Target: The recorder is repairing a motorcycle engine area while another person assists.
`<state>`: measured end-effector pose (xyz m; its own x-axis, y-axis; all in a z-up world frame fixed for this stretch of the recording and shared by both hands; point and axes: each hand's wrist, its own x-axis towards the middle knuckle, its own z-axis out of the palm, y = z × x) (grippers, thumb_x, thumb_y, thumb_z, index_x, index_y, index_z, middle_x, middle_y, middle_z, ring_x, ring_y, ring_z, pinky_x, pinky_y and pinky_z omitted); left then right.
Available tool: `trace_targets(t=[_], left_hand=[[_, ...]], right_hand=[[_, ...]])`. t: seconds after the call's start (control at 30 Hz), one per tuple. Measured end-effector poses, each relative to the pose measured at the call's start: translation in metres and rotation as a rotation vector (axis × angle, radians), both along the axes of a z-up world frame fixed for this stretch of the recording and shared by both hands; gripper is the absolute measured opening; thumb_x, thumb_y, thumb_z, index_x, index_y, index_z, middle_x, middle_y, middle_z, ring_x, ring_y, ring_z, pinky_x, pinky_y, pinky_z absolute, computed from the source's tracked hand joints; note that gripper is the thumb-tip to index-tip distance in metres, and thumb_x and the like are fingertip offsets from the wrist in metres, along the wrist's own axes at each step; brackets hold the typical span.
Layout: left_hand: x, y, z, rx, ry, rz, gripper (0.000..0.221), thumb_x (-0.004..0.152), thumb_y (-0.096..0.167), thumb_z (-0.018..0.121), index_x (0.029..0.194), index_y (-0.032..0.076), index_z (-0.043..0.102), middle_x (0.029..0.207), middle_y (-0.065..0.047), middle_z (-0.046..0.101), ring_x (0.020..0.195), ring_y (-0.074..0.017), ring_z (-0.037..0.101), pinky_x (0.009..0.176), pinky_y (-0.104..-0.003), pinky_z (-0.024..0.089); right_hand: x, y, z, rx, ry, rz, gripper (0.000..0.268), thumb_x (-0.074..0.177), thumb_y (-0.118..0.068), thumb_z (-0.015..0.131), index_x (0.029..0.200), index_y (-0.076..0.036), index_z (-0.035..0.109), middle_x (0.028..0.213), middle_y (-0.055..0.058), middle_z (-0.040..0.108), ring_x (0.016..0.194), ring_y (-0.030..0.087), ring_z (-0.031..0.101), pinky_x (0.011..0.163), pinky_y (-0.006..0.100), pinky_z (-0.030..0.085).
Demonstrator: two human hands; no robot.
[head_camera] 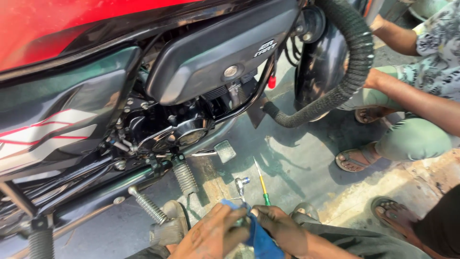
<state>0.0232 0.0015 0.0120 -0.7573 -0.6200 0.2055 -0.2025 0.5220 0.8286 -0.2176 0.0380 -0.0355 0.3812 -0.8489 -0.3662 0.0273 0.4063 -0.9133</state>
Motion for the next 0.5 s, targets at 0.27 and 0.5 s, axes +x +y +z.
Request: trace_targets(t=[0.27, 0.5], left_hand=[[-0.008, 0.004, -0.007, -0.085, 0.081, 0.065, 0.024, 0.086, -0.003, 0.071, 0.108, -0.001, 0.062, 0.124, -0.017, 0.065, 0.11, -0.0309, 0.065, 0.093, -0.037, 0.056], [-0.007, 0.001, 0.0, 0.542, 0.226, 0.238, 0.028, 0.09, -0.004, 0.071, 0.115, 0.002, 0.06, 0.11, -0.01, 0.067, 0.108, -0.0187, 0.066, 0.095, -0.035, 0.052]], right_hand=[[0.003, -0.006, 0.027, 0.454, -0.367, -0.004, 0.039, 0.102, -0.037, 0.052, 0.107, -0.002, 0.068, 0.088, 0.004, 0.073, 0.075, 0.009, 0.066, 0.069, 0.025, 0.054], [-0.005, -0.018, 0.048, -0.602, 0.383, -0.046, 0.024, 0.105, -0.024, 0.057, 0.097, -0.003, 0.064, 0.081, 0.008, 0.064, 0.071, 0.017, 0.061, 0.063, 0.032, 0.049]])
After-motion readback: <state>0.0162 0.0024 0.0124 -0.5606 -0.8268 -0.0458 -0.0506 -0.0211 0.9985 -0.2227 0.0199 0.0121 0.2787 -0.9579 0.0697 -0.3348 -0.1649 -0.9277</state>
